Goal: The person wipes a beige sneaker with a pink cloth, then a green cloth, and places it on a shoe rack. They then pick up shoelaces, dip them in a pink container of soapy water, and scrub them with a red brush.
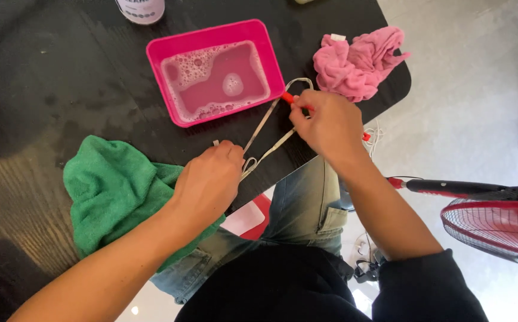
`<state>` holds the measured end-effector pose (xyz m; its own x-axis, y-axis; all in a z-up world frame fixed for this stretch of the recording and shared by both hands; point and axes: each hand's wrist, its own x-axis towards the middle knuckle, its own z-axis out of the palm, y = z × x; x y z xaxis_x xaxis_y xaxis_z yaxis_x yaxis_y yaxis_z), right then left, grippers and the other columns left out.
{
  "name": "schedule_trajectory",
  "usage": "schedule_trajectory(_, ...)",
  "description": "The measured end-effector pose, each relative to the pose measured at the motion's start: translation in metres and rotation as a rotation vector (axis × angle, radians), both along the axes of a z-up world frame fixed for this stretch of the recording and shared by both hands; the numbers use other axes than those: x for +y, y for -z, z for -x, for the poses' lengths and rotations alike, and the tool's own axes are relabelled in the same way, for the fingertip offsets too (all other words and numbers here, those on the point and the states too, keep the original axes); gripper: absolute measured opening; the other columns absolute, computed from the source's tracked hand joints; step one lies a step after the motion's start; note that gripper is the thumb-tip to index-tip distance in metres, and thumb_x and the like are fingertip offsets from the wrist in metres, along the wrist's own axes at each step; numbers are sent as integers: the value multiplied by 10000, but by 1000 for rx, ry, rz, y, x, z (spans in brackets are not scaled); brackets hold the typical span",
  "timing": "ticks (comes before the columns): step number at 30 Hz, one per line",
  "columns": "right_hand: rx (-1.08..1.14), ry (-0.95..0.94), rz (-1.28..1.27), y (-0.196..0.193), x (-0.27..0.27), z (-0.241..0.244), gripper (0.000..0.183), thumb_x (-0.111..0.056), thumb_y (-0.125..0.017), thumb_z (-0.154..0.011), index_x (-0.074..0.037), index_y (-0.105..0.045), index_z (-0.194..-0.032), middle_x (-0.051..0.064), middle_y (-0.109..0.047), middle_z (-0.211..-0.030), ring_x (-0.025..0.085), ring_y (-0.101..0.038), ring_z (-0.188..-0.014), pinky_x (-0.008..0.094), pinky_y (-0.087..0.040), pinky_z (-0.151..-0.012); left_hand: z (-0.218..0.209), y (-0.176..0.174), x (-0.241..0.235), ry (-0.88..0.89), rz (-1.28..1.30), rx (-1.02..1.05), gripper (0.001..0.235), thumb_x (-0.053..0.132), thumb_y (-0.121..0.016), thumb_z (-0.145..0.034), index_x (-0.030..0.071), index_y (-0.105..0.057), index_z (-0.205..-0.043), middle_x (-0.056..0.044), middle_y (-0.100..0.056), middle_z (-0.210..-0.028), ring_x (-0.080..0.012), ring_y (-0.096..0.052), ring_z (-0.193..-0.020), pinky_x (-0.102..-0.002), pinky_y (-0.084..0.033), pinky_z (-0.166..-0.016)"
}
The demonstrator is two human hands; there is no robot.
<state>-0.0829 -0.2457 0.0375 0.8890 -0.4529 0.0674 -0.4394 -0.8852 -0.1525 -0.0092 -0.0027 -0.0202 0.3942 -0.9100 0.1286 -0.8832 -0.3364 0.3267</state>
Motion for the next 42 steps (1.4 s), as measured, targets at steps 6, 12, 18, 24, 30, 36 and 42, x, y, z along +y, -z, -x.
schedule_trajectory(6,164,-32,-88,-23,42,5,278,-447,-624,-946,-245,-653,-758,81,-665,-662,402,-712,-732,540,-561,-668,2,6,0,-9,-40,-13,245,214,-480,-1094,61,-650,-1007,-46,-612,-835,-151,-652,-703,-241,-566,-600)
schedule_trajectory(12,93,27,-108,-24,26,-3,138,-373,-668,-916,-252,-714,-866,83,-693,-695,387,-721,-818,534,-578,-719,1,5,0,2,-47,-7,247,231,-494,-1090,59,-647,-1001,-50,-617,-849,-156,-665,-719,-239,-569,-607)
schedule_trajectory(18,79,81,24,0,9,-2,220,-455,-633,-976,-306,-685,-824,-4,-659,-664,304,-735,-770,474,-593,-689,4,12,2,9,-43,-33,246,225,-491,-1097,50,-660,-1057,-60,-648,-912,-155,-680,-783,-229,-579,-664)
schedule_trajectory(24,46,-121,-122,-11,63,23,149,-342,-720,-892,-245,-703,-780,31,-665,-653,293,-723,-701,399,-582,-659,2,-8,3,-16,-32,13,258,223,-481,-1100,45,-663,-1057,-74,-648,-927,-172,-674,-798,-262,-585,-675)
schedule_trajectory(30,-34,-118,70,-3,21,16,226,-438,-708,-959,-304,-646,-788,-16,-618,-657,285,-717,-732,431,-588,-658,3,-5,5,19,-39,-52,234,195,-475,-1098,46,-652,-1067,-79,-642,-938,-165,-670,-792,-250,-586,-677)
schedule_trajectory(36,83,-188,-23,-6,35,17,162,-403,-669,-923,-251,-671,-869,35,-653,-721,317,-727,-763,464,-588,-663,4,-2,5,16,-71,-84,194,175,-498,-1079,52,-648,-1073,-75,-643,-958,-156,-672,-794,-238,-582,-662)
schedule_trajectory(42,67,-221,-96,-7,71,31,138,-345,-661,-938,-275,-690,-824,-20,-656,-695,269,-727,-704,383,-574,-636,3,-13,4,24,-73,-83,196,169,-509,-1074,52,-665,-1062,-68,-646,-937,-155,-683,-773,-231,-588,-642)
